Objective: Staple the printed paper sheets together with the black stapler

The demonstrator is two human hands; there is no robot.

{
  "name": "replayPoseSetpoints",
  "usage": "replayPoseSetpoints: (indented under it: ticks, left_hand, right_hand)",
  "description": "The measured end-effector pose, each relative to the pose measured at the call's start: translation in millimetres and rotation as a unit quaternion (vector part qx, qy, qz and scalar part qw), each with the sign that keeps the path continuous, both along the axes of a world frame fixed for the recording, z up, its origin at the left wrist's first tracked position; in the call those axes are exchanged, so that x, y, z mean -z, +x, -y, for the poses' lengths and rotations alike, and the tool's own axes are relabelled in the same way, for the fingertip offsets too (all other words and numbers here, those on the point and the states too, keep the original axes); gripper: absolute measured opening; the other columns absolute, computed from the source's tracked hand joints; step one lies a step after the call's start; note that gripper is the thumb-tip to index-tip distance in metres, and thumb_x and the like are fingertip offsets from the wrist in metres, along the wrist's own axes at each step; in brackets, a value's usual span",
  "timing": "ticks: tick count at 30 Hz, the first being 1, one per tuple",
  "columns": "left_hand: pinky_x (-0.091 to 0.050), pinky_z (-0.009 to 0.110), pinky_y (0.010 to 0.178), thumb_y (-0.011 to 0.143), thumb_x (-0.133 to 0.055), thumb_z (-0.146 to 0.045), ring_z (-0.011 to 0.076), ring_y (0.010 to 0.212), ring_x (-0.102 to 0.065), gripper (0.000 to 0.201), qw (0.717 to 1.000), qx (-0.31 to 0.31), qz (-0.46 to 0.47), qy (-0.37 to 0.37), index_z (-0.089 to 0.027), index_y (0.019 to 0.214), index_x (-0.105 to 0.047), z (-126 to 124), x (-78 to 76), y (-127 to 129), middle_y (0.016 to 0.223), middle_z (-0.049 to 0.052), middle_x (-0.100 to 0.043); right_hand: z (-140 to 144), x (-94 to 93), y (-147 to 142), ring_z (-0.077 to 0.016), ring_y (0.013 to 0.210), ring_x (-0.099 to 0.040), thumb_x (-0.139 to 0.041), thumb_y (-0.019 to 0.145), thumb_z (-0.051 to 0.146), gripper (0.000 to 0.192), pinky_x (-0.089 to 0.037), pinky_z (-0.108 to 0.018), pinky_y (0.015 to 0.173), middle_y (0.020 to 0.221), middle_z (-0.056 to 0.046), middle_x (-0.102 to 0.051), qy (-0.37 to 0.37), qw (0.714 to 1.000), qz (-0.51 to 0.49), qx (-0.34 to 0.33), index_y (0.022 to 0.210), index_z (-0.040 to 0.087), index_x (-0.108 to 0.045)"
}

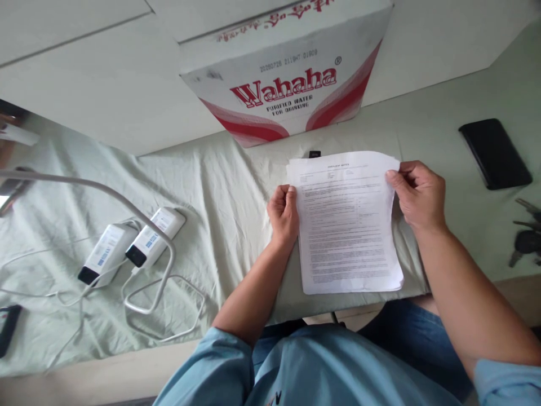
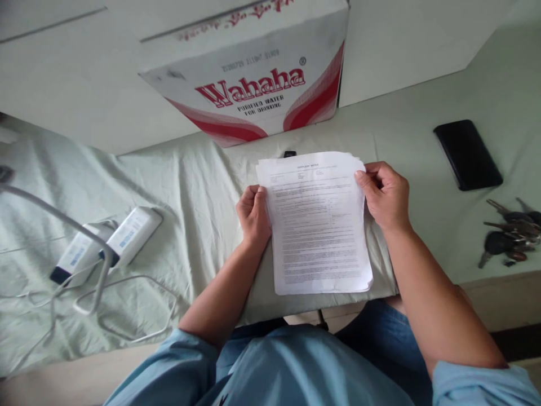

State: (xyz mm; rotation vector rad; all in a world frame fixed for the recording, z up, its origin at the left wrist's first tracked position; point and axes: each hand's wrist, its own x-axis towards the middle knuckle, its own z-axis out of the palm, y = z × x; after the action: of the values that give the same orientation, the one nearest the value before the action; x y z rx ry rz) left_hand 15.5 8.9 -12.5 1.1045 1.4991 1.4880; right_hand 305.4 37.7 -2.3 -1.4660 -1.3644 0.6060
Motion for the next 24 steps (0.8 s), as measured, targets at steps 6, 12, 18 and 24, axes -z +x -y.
replayPoseSetpoints:
  ticks: [6, 12, 18, 24]
  left_hand:
    - [-0.035, 0.029, 0.062, 0.103, -0.068, -0.050, 0.0142, 0.064, -0.034, 0.039, 1.000, -0.004, 0.007, 0.008, -0.023, 0.078, -0.057, 0.7, -0.1, -0.6, 0.068, -0.004, -0.041]
    - [-0.036, 0.030, 0.064, 0.103, -0.069, -0.047, 0.0147, 0.065, -0.034, 0.040, 1.000, -0.007, -0.007, 0.011, -0.023, 0.076, -0.053, 1.9, -7.9, 1.7, 0.068, -0.004, -0.037]
    - [-0.038, 0.030, 0.065, 0.106, -0.067, -0.049, 0.0150, 0.065, -0.037, 0.040, 1.000, -0.014, -0.018, 0.014, -0.024, 0.078, -0.053, 2.0, -3.5, 2.2, 0.070, -0.004, -0.041]
    - [-0.039, 0.030, 0.064, 0.106, -0.067, -0.053, 0.0152, 0.066, -0.039, 0.043, 0.999, -0.022, -0.033, 0.014, -0.024, 0.077, -0.054, 0.8, -1.1, 2.1, 0.070, -0.003, -0.044]
  right_hand:
    - [3.5, -5.0, -4.3, -0.0130, 0.067, -0.059, -0.083, 0.095, 0.035, 0.016, -0.044, -0.030, 0.066, 0.077, 0.000, -0.074, 0.035, 0.999, 0.000, 0.015, 0.097, 0.020, -0.080]
    - [-0.4, 2.0, -0.6, -0.0147, 0.067, -0.059, -0.082, 0.091, 0.044, 0.024, -0.046, -0.032, 0.067, 0.076, 0.000, -0.073, 0.062, 0.995, 0.000, 0.073, 0.096, 0.020, -0.078]
    - [-1.7, 4.2, 0.8, -0.0129, 0.063, -0.053, -0.084, 0.088, 0.041, 0.023, -0.043, -0.031, 0.065, 0.069, 0.003, -0.067, 0.060, 0.995, -0.043, 0.068, 0.095, 0.020, -0.078]
    - [5.0, -3.2, -10.7, -0.0132, 0.063, -0.050, -0.086, 0.087, 0.044, 0.025, -0.039, -0.030, 0.061, 0.068, 0.003, -0.064, 0.023, 0.997, -0.064, 0.047, 0.091, 0.021, -0.077]
